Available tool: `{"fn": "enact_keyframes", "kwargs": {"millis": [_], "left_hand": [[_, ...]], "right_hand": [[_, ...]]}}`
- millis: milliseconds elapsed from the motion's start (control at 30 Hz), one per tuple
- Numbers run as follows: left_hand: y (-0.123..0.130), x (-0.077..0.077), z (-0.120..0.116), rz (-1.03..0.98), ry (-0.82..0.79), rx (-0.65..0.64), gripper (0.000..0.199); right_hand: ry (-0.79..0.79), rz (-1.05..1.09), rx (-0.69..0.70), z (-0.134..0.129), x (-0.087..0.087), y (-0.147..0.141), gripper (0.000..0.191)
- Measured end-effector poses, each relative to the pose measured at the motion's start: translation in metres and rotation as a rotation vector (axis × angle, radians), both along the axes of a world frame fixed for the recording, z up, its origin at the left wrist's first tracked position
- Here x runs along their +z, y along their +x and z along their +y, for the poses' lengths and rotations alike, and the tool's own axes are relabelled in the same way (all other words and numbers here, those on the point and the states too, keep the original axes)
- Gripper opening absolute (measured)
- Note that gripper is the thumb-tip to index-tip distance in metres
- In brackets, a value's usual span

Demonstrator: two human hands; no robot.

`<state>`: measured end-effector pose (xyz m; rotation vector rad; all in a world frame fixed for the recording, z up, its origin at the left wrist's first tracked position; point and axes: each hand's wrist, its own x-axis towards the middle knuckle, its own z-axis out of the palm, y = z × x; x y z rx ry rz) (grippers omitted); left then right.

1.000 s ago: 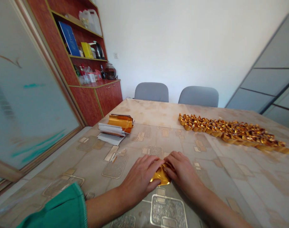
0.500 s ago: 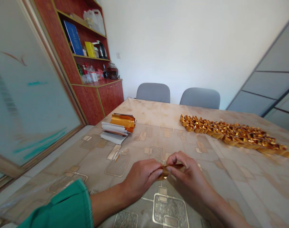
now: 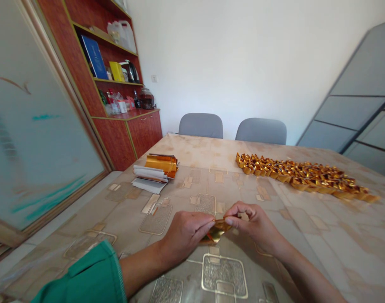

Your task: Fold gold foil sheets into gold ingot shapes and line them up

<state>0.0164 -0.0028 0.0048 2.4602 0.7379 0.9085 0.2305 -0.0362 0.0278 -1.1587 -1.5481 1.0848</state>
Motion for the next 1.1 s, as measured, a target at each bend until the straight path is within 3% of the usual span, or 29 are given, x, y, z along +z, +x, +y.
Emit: {"fn": "enact_keyframes", "kwargs": {"millis": [200, 300, 367, 433, 533, 633, 800, 967, 1100], "left_hand": [[-0.004, 0.003, 0.005, -0.039, -0.098, 0.055, 0.038], [-0.003, 0.009, 0.006, -0.176, -0.180, 0.174, 0.039], [-0.002, 0.014, 0.005, -0.295, -0.262, 0.266, 0.039], [0.001, 0.017, 0.003, -0.384, -0.336, 0.303, 0.039], [0.005, 0.017, -0.003, -0.449, -0.402, 0.289, 0.037], [0.007, 0.015, -0.008, -0.467, -0.408, 0.283, 0.037], [0.008, 0.012, -0.007, -0.451, -0.384, 0.263, 0.036], [0.009, 0.009, -0.006, -0.477, -0.385, 0.290, 0.036], [0.011, 0.009, -0.007, -0.543, -0.484, 0.273, 0.036]], "right_hand": [[0.017, -0.053, -0.100, 0.011, 0.000, 0.028, 0.031], [-0.002, 0.012, -0.192, 0.011, 0.004, 0.032, 0.038], [-0.041, 0.076, -0.188, 0.007, 0.003, 0.022, 0.041], [-0.132, 0.114, -0.063, 0.001, 0.000, 0.002, 0.043], [-0.141, 0.212, 0.108, -0.008, -0.007, -0.034, 0.047], [-0.149, 0.291, 0.090, -0.013, -0.012, -0.056, 0.043], [-0.151, 0.428, 0.051, -0.013, -0.018, -0.057, 0.029], [-0.219, 0.526, 0.083, -0.015, -0.019, -0.058, 0.028], [-0.238, 0.491, 0.085, -0.015, -0.019, -0.059, 0.033]]}}
